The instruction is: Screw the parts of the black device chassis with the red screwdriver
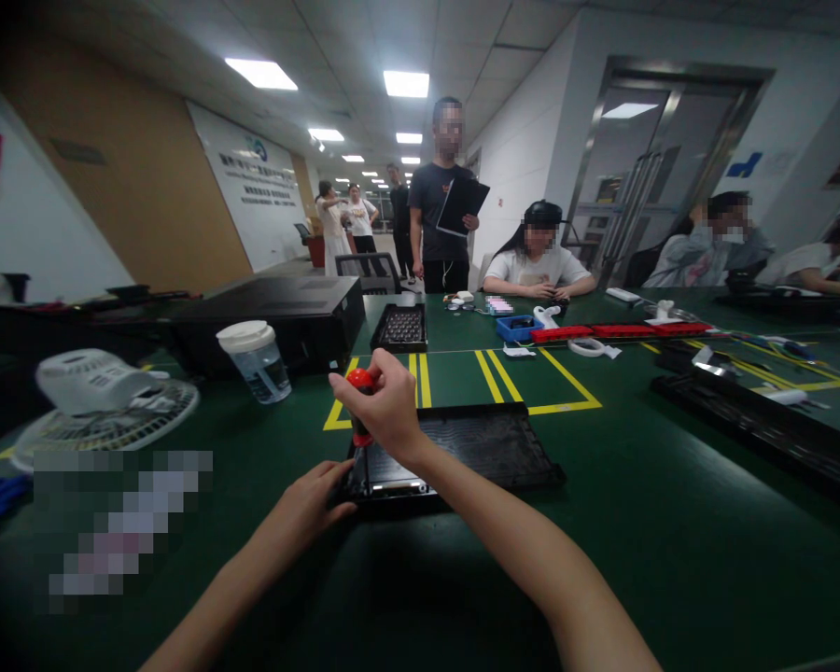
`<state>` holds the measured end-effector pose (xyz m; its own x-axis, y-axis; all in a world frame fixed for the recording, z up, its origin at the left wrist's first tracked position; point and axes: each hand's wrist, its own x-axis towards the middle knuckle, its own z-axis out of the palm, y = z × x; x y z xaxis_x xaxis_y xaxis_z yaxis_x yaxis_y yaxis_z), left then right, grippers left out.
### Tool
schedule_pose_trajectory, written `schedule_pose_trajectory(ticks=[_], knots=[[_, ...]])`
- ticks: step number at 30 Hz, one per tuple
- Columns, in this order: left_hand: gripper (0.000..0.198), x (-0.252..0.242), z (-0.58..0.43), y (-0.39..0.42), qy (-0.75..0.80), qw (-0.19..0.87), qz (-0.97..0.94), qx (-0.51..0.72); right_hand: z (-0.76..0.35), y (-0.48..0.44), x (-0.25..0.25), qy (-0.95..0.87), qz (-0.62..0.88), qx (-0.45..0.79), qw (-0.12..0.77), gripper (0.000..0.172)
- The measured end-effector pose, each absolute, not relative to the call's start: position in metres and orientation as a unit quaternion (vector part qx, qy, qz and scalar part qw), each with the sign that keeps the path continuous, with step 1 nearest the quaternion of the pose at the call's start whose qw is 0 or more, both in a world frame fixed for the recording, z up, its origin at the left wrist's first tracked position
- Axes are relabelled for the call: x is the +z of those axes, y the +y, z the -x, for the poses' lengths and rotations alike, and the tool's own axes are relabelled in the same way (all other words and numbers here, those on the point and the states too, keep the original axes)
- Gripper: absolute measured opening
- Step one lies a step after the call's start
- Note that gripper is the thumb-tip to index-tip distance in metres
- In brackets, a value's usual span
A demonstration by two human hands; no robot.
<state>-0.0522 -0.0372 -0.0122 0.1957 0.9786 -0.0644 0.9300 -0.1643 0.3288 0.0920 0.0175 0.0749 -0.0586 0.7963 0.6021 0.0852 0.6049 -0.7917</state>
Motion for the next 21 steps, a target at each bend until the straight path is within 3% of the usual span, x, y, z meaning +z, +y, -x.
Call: schedule_pose_trajectory(ticks=[9, 21], knots=[[0.057, -0.013, 0.052, -0.038, 0.627, 0.145, -0.761, 0.082, -0.095, 0.022, 0.075, -0.667, 0.299, 0.337, 0.594, 0.024], [0.057, -0.008, 0.051, -0.040, 0.632, 0.153, -0.755, 0.081, -0.095, 0.030, 0.074, -0.642, 0.126, 0.584, 0.481, 0.019]])
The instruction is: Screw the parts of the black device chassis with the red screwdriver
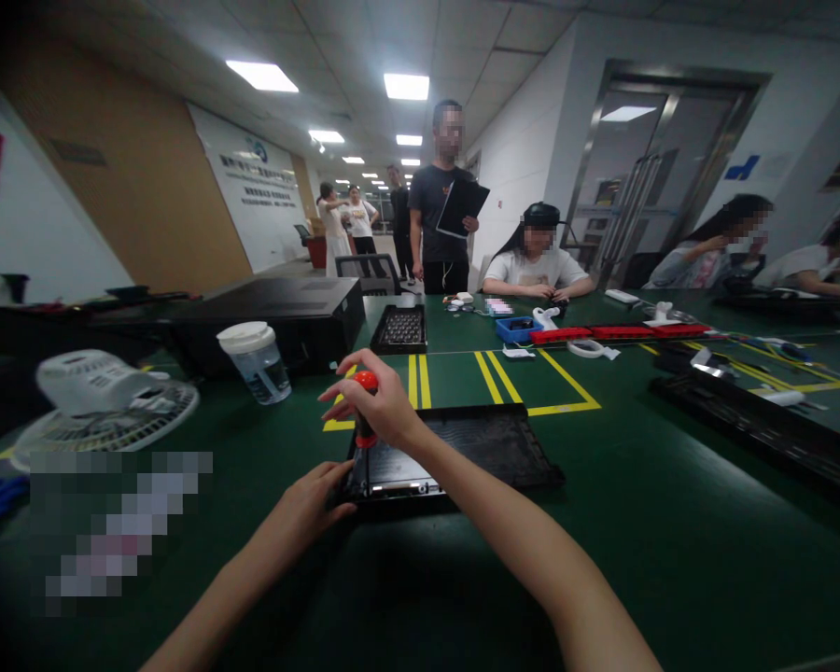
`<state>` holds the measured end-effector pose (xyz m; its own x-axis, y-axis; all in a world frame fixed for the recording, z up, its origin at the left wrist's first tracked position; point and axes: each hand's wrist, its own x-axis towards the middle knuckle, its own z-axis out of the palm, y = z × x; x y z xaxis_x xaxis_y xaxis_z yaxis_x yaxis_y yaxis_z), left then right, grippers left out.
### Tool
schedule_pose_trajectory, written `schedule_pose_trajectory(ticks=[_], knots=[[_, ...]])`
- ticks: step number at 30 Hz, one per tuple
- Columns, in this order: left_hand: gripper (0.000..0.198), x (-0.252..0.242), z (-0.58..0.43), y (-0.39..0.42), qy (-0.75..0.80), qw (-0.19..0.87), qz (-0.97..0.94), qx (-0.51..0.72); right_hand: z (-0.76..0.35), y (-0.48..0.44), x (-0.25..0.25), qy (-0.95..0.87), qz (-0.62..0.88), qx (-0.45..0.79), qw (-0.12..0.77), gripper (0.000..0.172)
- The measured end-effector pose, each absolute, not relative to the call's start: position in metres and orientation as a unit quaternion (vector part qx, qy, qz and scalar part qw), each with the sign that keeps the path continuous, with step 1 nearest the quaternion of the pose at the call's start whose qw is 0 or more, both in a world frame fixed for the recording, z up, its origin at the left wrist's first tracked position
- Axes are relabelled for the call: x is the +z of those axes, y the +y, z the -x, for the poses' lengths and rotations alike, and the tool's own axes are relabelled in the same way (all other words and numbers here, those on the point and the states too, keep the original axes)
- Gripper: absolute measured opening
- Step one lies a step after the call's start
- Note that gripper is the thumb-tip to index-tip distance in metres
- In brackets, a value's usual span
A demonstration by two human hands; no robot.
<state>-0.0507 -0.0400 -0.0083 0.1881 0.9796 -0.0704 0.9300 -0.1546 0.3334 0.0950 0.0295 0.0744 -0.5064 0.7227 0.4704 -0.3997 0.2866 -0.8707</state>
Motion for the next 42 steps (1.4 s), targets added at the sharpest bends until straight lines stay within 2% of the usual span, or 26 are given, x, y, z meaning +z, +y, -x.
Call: schedule_pose_trajectory(ticks=[10, 14, 21, 25, 29, 42], knots=[[0.056, 0.002, 0.046, -0.044, 0.630, 0.154, -0.758, 0.069, -0.093, 0.034, 0.080, -0.623, 0.029, 0.680, 0.384, 0.024], [0.055, 0.001, 0.047, -0.044, 0.626, 0.152, -0.761, 0.077, -0.090, 0.038, 0.078, -0.631, 0.037, 0.666, 0.396, 0.020], [0.056, -0.006, 0.050, -0.041, 0.631, 0.163, -0.753, 0.087, -0.087, 0.038, 0.076, -0.621, 0.055, 0.668, 0.407, 0.027], [0.056, -0.008, 0.051, -0.041, 0.628, 0.165, -0.755, 0.092, -0.089, 0.040, 0.077, -0.616, 0.027, 0.687, 0.384, 0.025], [0.056, -0.007, 0.050, -0.041, 0.629, 0.159, -0.756, 0.082, -0.091, 0.042, 0.077, -0.603, 0.002, 0.714, 0.356, 0.033], [0.056, -0.002, 0.049, -0.043, 0.630, 0.157, -0.756, 0.083, -0.096, 0.039, 0.078, -0.592, -0.023, 0.722, 0.357, 0.025]])
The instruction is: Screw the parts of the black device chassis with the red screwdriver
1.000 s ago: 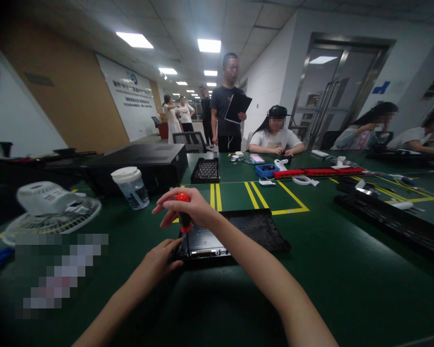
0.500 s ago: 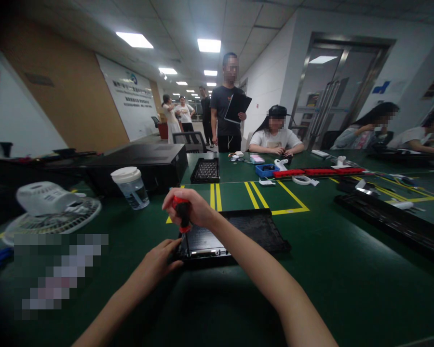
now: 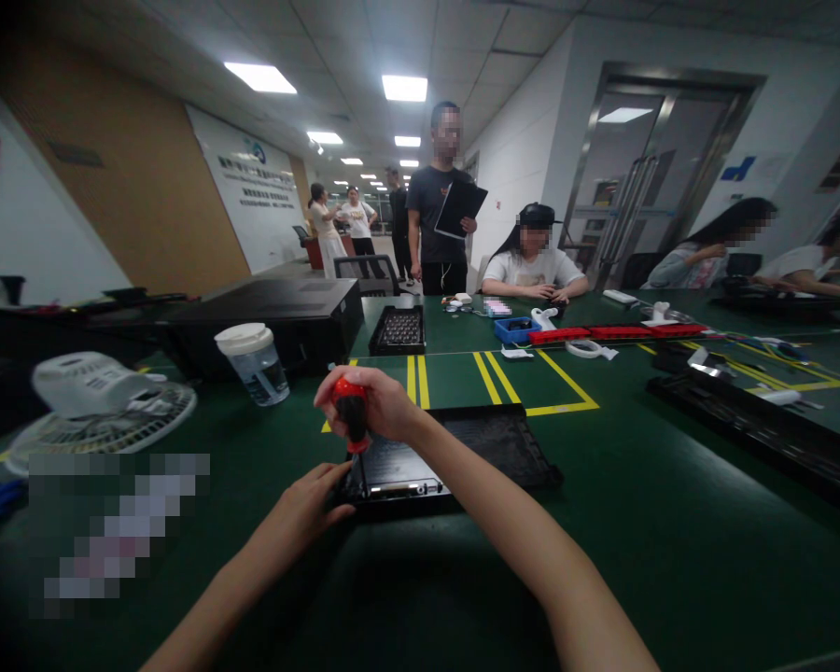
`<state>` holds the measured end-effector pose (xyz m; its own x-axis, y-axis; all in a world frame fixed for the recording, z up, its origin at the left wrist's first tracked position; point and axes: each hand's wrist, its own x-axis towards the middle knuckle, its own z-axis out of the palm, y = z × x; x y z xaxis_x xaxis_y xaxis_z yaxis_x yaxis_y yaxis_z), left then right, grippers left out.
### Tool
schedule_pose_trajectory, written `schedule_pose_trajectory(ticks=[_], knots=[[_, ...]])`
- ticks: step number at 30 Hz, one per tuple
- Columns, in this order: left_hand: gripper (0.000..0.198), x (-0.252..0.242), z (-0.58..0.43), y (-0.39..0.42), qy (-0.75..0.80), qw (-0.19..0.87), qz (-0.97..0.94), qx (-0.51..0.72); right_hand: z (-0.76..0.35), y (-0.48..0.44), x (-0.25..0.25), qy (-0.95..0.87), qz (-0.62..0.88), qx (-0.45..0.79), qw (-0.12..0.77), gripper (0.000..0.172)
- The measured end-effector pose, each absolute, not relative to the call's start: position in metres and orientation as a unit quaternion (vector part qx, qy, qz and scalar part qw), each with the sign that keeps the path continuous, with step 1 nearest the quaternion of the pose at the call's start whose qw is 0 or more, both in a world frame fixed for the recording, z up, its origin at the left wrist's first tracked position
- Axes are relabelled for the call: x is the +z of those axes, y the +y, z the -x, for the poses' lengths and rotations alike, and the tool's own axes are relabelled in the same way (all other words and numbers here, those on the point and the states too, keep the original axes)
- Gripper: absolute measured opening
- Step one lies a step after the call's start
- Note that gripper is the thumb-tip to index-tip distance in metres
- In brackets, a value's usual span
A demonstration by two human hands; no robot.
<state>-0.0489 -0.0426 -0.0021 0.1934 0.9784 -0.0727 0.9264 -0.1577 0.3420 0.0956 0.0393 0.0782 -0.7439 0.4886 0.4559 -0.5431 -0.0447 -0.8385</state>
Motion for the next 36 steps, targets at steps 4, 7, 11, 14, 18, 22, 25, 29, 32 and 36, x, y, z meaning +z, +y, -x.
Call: schedule_pose_trajectory(ticks=[4, 7, 11, 14, 18, 22, 25, 29, 32, 36], knots=[[0.055, -0.005, 0.050, -0.041, 0.625, 0.157, -0.759, 0.087, -0.097, 0.040, 0.078, -0.593, -0.031, 0.722, 0.355, 0.025], [0.055, -0.009, 0.051, -0.040, 0.624, 0.152, -0.762, 0.090, -0.098, 0.040, 0.077, -0.592, -0.035, 0.724, 0.352, 0.025], [0.056, -0.012, 0.053, -0.039, 0.624, 0.149, -0.762, 0.092, -0.099, 0.040, 0.077, -0.593, -0.034, 0.719, 0.362, 0.023], [0.056, -0.012, 0.053, -0.039, 0.625, 0.151, -0.761, 0.092, -0.100, 0.039, 0.077, -0.593, -0.028, 0.714, 0.371, 0.022], [0.056, -0.010, 0.053, -0.040, 0.622, 0.150, -0.763, 0.092, -0.101, 0.040, 0.077, -0.596, -0.032, 0.713, 0.368, 0.021], [0.056, -0.006, 0.051, -0.042, 0.627, 0.150, -0.760, 0.080, -0.103, 0.039, 0.078, -0.602, -0.021, 0.710, 0.365, 0.021], [0.056, -0.004, 0.050, -0.042, 0.626, 0.149, -0.761, 0.081, -0.105, 0.038, 0.079, -0.608, -0.015, 0.707, 0.361, 0.020], [0.056, -0.006, 0.050, -0.041, 0.622, 0.147, -0.764, 0.086, -0.106, 0.039, 0.080, -0.617, -0.010, 0.703, 0.354, 0.020], [0.055, -0.007, 0.050, -0.041, 0.622, 0.148, -0.764, 0.089, -0.107, 0.040, 0.079, -0.624, -0.004, 0.696, 0.354, 0.020], [0.056, -0.008, 0.050, -0.040, 0.628, 0.150, -0.759, 0.083, -0.108, 0.041, 0.077, -0.633, 0.007, 0.683, 0.365, 0.021]])
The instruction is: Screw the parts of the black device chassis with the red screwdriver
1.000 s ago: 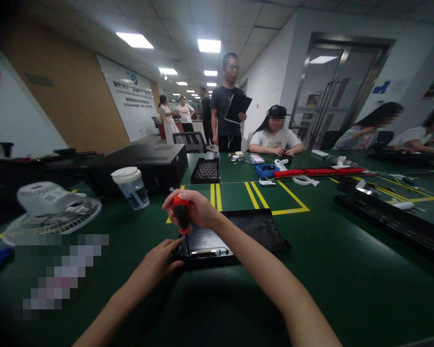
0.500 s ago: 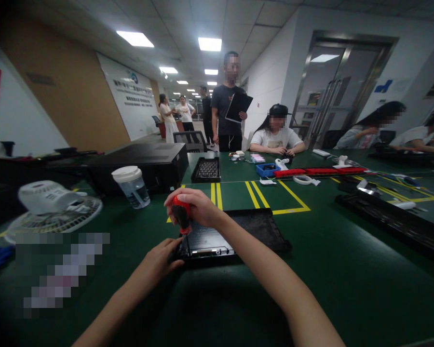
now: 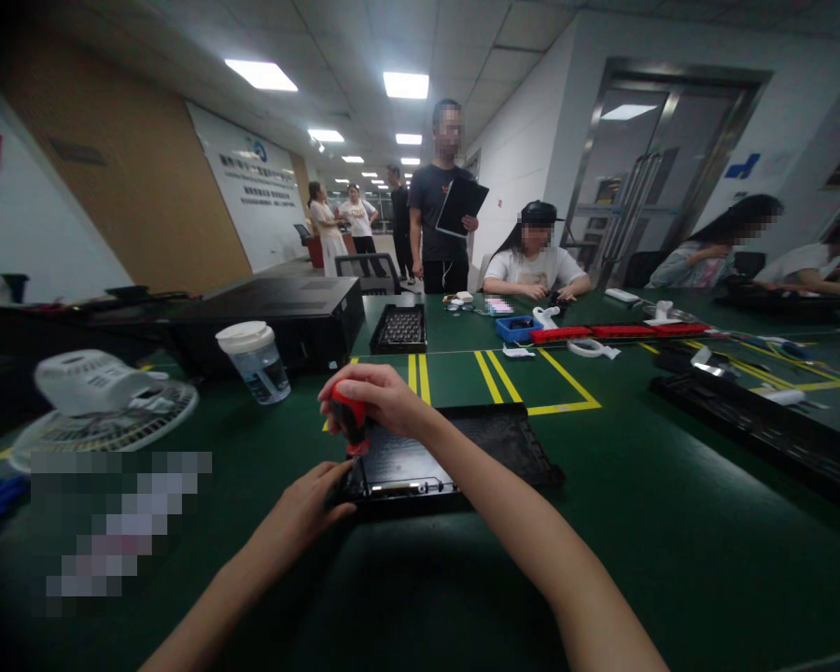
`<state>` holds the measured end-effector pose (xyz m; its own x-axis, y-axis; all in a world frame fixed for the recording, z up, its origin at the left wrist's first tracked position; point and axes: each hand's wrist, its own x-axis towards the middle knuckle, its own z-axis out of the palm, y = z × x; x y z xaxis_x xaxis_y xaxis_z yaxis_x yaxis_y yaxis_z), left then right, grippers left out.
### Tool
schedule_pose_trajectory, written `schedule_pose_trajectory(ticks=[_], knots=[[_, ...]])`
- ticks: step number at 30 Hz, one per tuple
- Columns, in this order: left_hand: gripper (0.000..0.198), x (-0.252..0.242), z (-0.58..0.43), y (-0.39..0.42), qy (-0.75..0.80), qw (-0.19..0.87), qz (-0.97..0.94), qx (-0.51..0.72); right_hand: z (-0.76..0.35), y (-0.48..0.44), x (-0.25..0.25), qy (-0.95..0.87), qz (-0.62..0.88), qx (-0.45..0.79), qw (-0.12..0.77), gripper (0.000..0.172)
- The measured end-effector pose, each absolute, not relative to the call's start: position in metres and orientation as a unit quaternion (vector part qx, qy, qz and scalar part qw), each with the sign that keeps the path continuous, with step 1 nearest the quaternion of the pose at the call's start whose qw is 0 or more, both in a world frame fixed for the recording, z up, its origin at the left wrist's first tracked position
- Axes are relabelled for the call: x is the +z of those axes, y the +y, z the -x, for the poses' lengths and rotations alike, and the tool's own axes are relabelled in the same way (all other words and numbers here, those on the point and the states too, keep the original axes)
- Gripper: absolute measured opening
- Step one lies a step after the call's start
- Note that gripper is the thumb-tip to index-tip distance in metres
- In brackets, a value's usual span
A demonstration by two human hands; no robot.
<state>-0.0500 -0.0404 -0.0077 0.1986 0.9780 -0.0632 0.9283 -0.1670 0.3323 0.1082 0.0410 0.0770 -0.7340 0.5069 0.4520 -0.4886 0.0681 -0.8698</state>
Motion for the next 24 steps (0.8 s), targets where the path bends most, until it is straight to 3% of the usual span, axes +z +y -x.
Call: schedule_pose_trajectory(ticks=[24], knots=[[0.055, -0.0074, 0.0511, -0.0410, 0.625, 0.164, -0.758, 0.096, -0.1076, 0.0408, 0.0793, -0.670, 0.092, 0.589, 0.443, 0.024]])
